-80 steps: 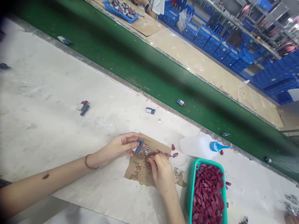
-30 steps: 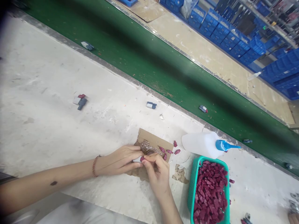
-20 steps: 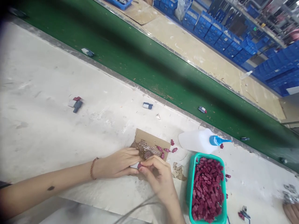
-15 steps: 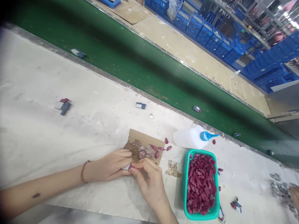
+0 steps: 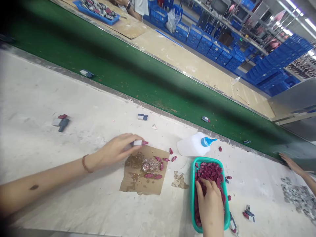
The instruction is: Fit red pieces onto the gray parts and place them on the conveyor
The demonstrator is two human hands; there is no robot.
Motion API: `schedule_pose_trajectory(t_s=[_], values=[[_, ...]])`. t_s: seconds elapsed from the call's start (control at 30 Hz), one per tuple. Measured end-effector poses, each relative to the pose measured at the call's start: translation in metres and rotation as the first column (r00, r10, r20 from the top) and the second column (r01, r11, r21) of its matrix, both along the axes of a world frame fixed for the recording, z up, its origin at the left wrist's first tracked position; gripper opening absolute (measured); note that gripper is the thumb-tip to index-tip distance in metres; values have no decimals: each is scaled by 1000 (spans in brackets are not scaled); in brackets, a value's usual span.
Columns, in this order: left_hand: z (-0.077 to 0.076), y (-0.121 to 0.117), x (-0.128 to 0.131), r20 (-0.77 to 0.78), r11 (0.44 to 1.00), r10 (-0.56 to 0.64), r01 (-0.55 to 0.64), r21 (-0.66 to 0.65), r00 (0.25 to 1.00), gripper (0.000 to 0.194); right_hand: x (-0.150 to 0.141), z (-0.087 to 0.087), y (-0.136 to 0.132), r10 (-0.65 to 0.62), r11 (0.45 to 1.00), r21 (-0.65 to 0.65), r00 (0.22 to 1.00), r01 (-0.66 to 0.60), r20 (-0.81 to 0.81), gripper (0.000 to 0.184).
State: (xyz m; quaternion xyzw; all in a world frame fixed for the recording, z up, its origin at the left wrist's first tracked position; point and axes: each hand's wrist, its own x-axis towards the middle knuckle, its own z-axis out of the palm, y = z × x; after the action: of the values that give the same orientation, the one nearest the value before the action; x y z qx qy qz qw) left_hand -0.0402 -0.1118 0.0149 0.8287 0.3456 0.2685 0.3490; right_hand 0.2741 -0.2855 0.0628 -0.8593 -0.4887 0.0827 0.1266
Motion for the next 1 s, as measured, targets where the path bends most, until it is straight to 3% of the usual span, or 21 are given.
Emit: schedule_pose_trajectory(t_s=[0.2, 0.33, 0.43, 0.6, 0.67, 0.77, 0.83, 0.9, 0.97, 1.0], values=[[-3, 111, 32, -67, 963, 256, -249, 103, 964, 36, -5, -9, 1, -4, 999, 45, 995, 9, -101, 36], [-11, 150, 44, -121, 943, 324, -310, 123, 938, 51, -7, -5, -1, -71, 988, 118, 964, 104, -257, 33], [-15, 142, 40, -140, 954, 286, -270, 128, 948, 58, -10, -4, -4, -97, 935, 252, 864, 249, -495, 35], [-24, 104, 17, -209, 963, 158, -104, 247, 965, 48, -26, -2, 4, 13, 820, 369, 630, 437, -777, 42], [-27, 96, 10, -250, 958, 105, -31, 284, 963, 41, -35, 0, 11, 72, 814, 368, 550, 450, -832, 41], [-27, 90, 6, -235, 968, 54, 7, 251, 970, 35, -52, 3, 21, 145, 869, 328, 442, 371, -885, 35], [-24, 85, 7, -149, 983, 65, -37, 180, 987, 35, -65, 3, 28, 172, 904, 302, 389, 303, -905, 32], [-19, 76, 9, -7, 993, 116, -116, 24, 993, 34, -76, 2, 35, 194, 921, 293, 353, 254, -915, 30], [-14, 62, 10, 132, 956, 182, -144, -255, 974, 34, -85, -1, 42, 214, 931, 295, 335, 213, -918, 30], [-11, 53, 10, 187, 903, 210, -117, -414, 960, 35, -89, -3, 45, 224, 934, 299, 335, 194, -915, 31]])
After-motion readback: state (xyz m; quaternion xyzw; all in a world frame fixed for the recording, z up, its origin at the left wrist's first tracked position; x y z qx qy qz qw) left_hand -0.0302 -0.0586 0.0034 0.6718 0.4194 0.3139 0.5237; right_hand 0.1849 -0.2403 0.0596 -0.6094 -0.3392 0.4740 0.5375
